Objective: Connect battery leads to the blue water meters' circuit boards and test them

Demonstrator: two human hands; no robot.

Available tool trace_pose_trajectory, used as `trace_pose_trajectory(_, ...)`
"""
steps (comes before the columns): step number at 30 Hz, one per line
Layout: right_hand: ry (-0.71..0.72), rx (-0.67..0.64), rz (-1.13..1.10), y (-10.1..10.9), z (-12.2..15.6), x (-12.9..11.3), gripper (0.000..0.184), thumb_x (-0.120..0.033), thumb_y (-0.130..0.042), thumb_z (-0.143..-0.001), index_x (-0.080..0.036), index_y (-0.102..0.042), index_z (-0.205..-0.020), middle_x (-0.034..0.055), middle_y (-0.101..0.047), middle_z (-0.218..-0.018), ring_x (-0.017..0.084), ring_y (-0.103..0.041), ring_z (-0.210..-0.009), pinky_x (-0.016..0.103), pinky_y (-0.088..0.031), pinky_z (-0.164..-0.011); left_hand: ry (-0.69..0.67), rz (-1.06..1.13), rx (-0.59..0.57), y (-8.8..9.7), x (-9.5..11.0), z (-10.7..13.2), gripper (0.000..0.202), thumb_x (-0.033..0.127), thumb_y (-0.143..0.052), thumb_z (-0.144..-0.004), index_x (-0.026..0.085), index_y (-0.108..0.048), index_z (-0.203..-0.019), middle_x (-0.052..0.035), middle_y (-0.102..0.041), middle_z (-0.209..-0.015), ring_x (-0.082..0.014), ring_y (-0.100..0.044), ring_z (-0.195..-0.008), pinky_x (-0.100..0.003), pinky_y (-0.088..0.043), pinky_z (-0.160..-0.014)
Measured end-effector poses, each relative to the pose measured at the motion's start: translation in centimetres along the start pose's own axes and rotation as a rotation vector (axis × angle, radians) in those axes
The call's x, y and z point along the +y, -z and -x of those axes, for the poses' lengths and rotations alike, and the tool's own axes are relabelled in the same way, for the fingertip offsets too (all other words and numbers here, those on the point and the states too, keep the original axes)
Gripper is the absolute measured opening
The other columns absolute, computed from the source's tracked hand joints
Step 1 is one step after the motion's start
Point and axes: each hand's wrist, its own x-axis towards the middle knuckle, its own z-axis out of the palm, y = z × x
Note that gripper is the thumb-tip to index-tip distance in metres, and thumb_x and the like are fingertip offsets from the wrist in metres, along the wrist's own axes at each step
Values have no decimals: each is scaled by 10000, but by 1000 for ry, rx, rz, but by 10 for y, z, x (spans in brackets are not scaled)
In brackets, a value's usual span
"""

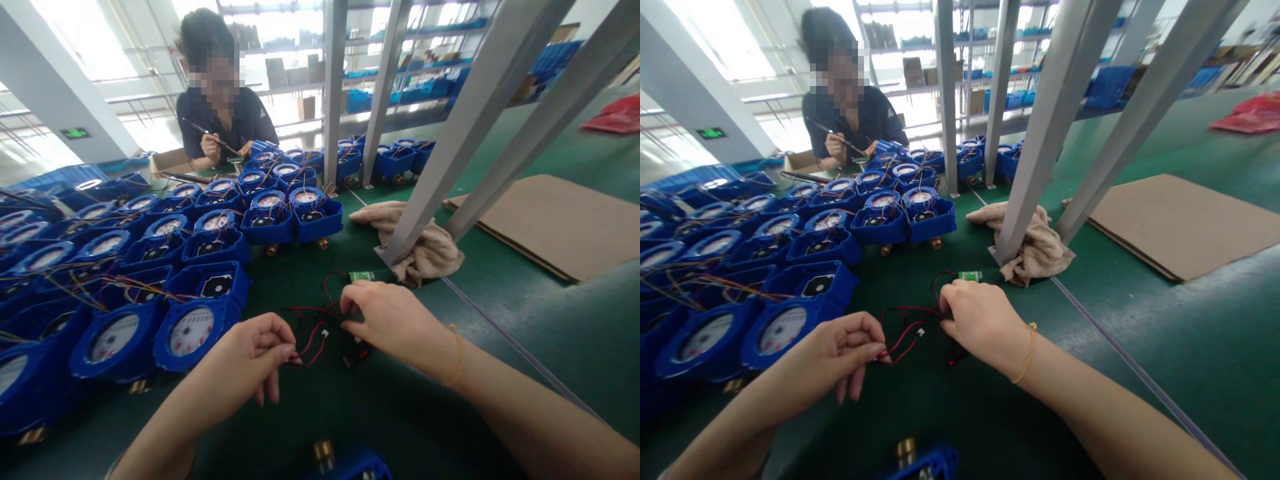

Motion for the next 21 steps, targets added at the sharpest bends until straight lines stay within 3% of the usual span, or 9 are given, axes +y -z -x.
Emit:
trace_pose_trajectory(2, 119, 50, -156, 4, 6, -7, 189, -205, -790, -731, -215, -670, -876, -10, -664, -904, 168, -618, -756, 265, -387, -621, -27, 84, 8, -3, -1, -1, 210, 349, -608, -844, 183, -487, -885, -10, -719, -781, -83, -597, -423, -143, -392, -370)
trace_pose_trajectory(4, 228, 71, -277, 4, 12, -15, 237, -216, -818, -721, -223, -670, -905, -26, -637, -929, 128, -586, -712, 240, -387, -604, -49, 162, 4, -5, -2, -2, 240, 348, -639, -829, 183, -476, -895, 11, -703, -698, -88, -603, -412, -132, -400, -370)
trace_pose_trajectory(7, 307, 69, -346, -1, 15, -20, 122, -207, -796, -774, -215, -702, -851, -25, -634, -915, 109, -575, -701, 228, -395, -620, -66, 223, -7, -8, -3, -4, 271, 347, -664, -824, 184, -469, -918, 46, -656, -577, -96, -605, -403, -119, -406, -371)
trace_pose_trajectory(12, 274, 69, -366, 4, 11, -10, 62, -185, -785, -791, -195, -741, -749, -14, -656, -758, 118, -580, -679, 228, -396, -612, -90, 190, 89, -2, -2, -6, 262, 347, -635, -860, 184, -465, -975, 25, -694, -659, -68, -551, -364, -113, -381, -338)
trace_pose_trajectory(17, 212, 130, -409, 27, 12, 0, 22, -200, -764, -802, -215, -764, -787, -24, -681, -755, 110, -595, -661, 220, -404, -587, -123, 227, 212, 2, 5, -1, 282, 386, -546, -922, 165, -516, -1094, -91, -713, -1074, -42, -558, -439, -127, -402, -350)
trace_pose_trajectory(19, 197, 126, -437, 33, 14, 2, 20, -221, -751, -807, -213, -769, -805, -23, -686, -750, 104, -591, -630, 218, -404, -557, -127, 182, 238, 1, 8, 0, 331, 433, -478, -951, 159, -537, -1127, -99, -707, -1081, -25, -509, -423, -123, -373, -341)
trace_pose_trajectory(21, 177, 97, -463, 35, 15, 3, 56, -256, -742, -807, -208, -770, -811, -22, -683, -708, 103, -582, -590, 219, -396, -521, -115, 99, 192, 0, 8, 0, 390, 478, -463, -947, 167, -554, -1164, -86, -716, -1033, -27, -475, -419, -128, -356, -340)
